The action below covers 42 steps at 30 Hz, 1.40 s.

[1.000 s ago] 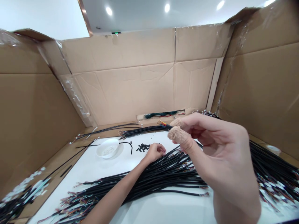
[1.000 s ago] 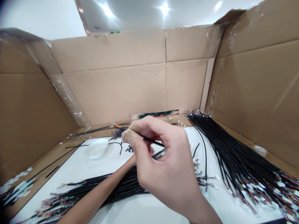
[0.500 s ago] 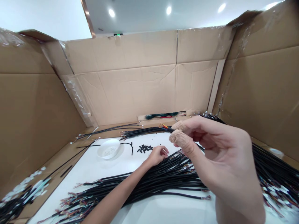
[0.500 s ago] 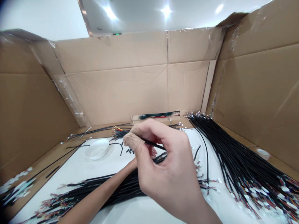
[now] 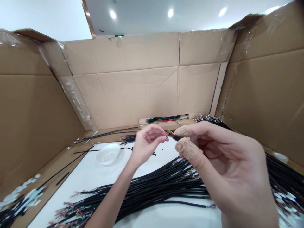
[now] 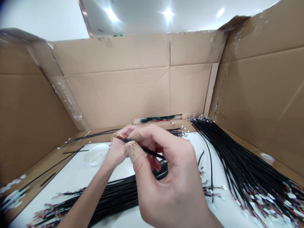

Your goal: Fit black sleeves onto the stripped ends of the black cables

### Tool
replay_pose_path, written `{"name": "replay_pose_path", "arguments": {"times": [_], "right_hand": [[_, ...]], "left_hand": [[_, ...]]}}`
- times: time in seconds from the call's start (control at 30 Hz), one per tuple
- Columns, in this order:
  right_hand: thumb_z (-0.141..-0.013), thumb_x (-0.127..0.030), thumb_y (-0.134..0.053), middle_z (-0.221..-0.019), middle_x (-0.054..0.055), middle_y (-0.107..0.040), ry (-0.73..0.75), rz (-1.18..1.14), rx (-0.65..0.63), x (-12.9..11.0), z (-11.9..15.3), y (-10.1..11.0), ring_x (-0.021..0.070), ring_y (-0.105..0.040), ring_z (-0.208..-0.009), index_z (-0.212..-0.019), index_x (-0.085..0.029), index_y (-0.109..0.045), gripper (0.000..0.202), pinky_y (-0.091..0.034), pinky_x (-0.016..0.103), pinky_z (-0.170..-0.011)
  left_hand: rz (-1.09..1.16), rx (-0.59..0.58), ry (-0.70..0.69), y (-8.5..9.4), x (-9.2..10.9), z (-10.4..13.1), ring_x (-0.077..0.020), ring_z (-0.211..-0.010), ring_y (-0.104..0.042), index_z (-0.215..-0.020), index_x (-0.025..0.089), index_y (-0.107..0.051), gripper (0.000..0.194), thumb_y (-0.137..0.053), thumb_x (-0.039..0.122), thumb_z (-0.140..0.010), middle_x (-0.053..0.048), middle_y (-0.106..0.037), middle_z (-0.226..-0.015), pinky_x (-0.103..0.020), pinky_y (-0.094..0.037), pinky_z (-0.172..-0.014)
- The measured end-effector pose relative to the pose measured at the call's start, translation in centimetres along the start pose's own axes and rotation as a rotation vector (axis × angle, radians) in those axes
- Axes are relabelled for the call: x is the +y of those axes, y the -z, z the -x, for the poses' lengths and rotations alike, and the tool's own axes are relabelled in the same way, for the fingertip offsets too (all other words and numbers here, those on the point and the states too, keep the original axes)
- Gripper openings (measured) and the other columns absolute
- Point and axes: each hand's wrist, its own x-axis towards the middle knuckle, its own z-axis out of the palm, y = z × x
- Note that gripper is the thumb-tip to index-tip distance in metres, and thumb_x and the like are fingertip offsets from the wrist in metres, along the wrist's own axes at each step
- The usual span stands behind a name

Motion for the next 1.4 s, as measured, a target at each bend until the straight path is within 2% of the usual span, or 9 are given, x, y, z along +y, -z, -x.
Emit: {"name": "replay_pose_path", "arguments": {"times": [0.07, 0.2, 0.33, 0.5, 0.63, 0.73, 0.93, 1.13, 1.4], "right_hand": [[-0.086, -0.013, -0.064, -0.075, -0.005, -0.069, -0.016, 0.003, 0.041, -0.1, 0.0, -0.1, 0.0072, -0.062, -0.062, -0.089, -0.030, -0.072, 0.019, -0.043, 0.013, -0.045], [-0.084, -0.014, -0.064, -0.080, -0.004, -0.073, -0.053, 0.075, 0.089, -0.3, -0.1, -0.5, 0.0077, -0.063, -0.059, -0.091, -0.032, -0.074, 0.021, -0.041, 0.013, -0.041], [-0.083, -0.014, -0.062, -0.068, -0.003, -0.069, -0.047, 0.115, 0.060, -0.3, -0.2, -0.7, 0.0120, -0.068, -0.063, -0.086, -0.029, -0.073, 0.018, -0.038, 0.013, -0.036], [-0.084, -0.013, -0.063, -0.060, -0.006, -0.065, -0.035, 0.097, 0.051, -0.2, 0.0, -1.1, 0.0104, -0.070, -0.063, -0.083, -0.028, -0.072, 0.017, -0.046, 0.009, -0.041], [-0.083, -0.013, -0.066, -0.057, -0.006, -0.064, -0.026, 0.119, 0.087, -0.1, 0.1, -1.6, 0.0117, -0.072, -0.067, -0.080, -0.028, -0.073, 0.017, -0.043, 0.008, -0.038], [-0.082, -0.014, -0.067, -0.061, -0.005, -0.068, -0.009, 0.119, 0.130, -0.1, 0.3, -2.0, 0.0097, -0.066, -0.054, -0.078, -0.027, -0.073, 0.015, -0.044, 0.010, -0.037], [-0.081, -0.017, -0.069, -0.060, -0.004, -0.069, 0.024, 0.133, 0.219, 0.1, 0.5, -2.5, 0.0127, -0.066, -0.050, -0.078, -0.029, -0.075, 0.013, -0.044, 0.013, -0.033], [-0.077, -0.015, -0.069, -0.070, -0.003, -0.075, 0.011, 0.183, 0.281, 0.1, 0.4, -2.7, 0.0127, -0.067, -0.050, -0.074, -0.029, -0.075, 0.015, -0.039, 0.015, -0.029], [-0.077, -0.017, -0.071, -0.072, -0.005, -0.077, -0.020, 0.271, 0.344, -0.3, 0.9, -3.1, 0.0152, -0.071, -0.051, -0.078, -0.033, -0.076, 0.017, -0.050, 0.015, -0.035]], "left_hand": [[0.068, 0.027, -0.094, 1.1, 1.7, 0.4, -0.0110, -0.070, -0.071, -0.086, 0.016, -0.068, 0.017, -0.081, 0.023, -0.078, -0.001, -0.075, -0.080, -0.019, -0.061, -0.063], [0.112, 0.151, -0.366, 2.0, 4.8, 1.8, -0.0084, -0.070, -0.073, -0.086, 0.023, -0.074, 0.026, -0.079, 0.001, -0.073, 0.004, -0.078, -0.082, -0.013, -0.062, -0.063], [0.056, 0.167, -0.441, 1.7, 5.9, 2.8, -0.0075, -0.073, -0.074, -0.084, 0.023, -0.076, 0.029, -0.079, -0.003, -0.071, 0.006, -0.078, -0.081, -0.011, -0.063, -0.066], [0.029, 0.150, -0.447, 1.7, 5.9, 3.2, -0.0056, -0.079, -0.074, -0.091, 0.023, -0.077, 0.033, -0.076, -0.005, -0.073, 0.008, -0.078, -0.087, -0.009, -0.062, -0.075], [0.028, 0.174, -0.455, 1.6, 5.9, 3.2, -0.0059, -0.080, -0.074, -0.092, 0.022, -0.076, 0.036, -0.076, -0.008, -0.072, 0.008, -0.078, -0.089, -0.009, -0.063, -0.073], [0.016, 0.198, -0.454, 1.4, 5.9, 3.2, -0.0070, -0.080, -0.074, -0.088, 0.021, -0.076, 0.035, -0.076, -0.009, -0.070, 0.007, -0.078, -0.086, -0.008, -0.063, -0.071], [0.002, 0.228, -0.349, 1.0, 6.2, 3.3, -0.0073, -0.076, -0.074, -0.084, 0.027, -0.075, 0.031, -0.081, -0.001, -0.070, 0.009, -0.076, -0.083, -0.011, -0.065, -0.072], [0.073, 0.217, -0.311, 0.5, 6.2, 3.5, -0.0044, -0.077, -0.074, -0.085, 0.026, -0.072, 0.028, -0.079, 0.001, -0.074, 0.010, -0.076, -0.084, -0.006, -0.062, -0.070], [0.142, 0.234, -0.240, 0.0, 6.1, 3.9, -0.0017, -0.080, -0.073, -0.086, 0.027, -0.069, 0.026, -0.077, 0.003, -0.078, 0.013, -0.076, -0.085, -0.003, -0.060, -0.074]]}}
